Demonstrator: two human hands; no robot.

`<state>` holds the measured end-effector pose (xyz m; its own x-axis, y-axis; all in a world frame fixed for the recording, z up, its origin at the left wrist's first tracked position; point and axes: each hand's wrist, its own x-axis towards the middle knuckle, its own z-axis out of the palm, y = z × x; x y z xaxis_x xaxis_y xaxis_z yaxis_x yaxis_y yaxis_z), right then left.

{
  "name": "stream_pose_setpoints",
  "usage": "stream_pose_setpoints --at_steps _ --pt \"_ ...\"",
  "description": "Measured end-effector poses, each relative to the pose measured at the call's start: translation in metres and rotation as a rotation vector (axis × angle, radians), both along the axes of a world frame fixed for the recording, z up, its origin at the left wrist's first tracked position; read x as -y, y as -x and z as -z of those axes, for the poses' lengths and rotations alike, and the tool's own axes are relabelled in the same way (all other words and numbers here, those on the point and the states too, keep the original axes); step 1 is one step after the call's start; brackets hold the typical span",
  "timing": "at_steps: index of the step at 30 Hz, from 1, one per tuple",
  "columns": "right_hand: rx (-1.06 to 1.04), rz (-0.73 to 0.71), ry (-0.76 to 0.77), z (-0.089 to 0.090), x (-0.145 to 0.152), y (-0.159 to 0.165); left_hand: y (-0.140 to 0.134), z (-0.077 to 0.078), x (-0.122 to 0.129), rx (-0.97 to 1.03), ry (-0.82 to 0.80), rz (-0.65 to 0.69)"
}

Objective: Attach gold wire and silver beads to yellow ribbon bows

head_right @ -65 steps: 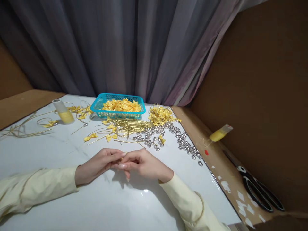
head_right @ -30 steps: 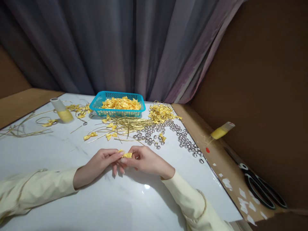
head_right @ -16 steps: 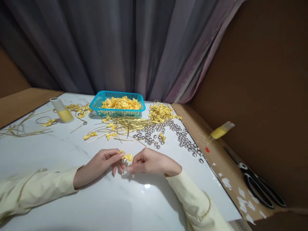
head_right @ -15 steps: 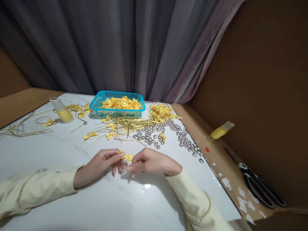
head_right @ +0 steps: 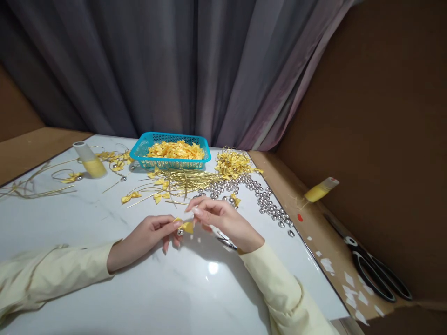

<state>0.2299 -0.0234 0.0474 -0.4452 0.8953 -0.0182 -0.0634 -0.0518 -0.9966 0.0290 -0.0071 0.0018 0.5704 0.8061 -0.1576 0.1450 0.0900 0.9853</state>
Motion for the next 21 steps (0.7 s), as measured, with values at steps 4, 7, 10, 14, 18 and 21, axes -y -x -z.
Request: stream_pose_setpoints --at_steps 4,7,10,14,18,21 --pt "-0.124 -0.005 -0.058 0.004 -0.002 0.006 0.001 0.001 -0.002 -0.018 -0.019 0.005" --pt "-0.263 -0.051 0.012 0.012 -0.003 0.01 0.001 0.001 -0.001 -0.027 -0.037 -0.003" --pt "-0.284 -0.062 0.035 0.019 -0.003 0.013 0.001 0.0 -0.001 -0.057 -0.062 -0.014" --pt "-0.252 -0.039 0.026 0.022 -0.003 0.013 0.002 0.001 -0.002 -0.081 -0.08 0.0" --pt "-0.21 -0.005 0.008 0.019 -0.003 0.01 0.003 0.001 -0.002 -0.104 -0.097 0.011" --pt "-0.137 0.016 0.005 0.015 -0.002 0.009 0.003 0.001 -0.003 -0.104 -0.106 0.008"
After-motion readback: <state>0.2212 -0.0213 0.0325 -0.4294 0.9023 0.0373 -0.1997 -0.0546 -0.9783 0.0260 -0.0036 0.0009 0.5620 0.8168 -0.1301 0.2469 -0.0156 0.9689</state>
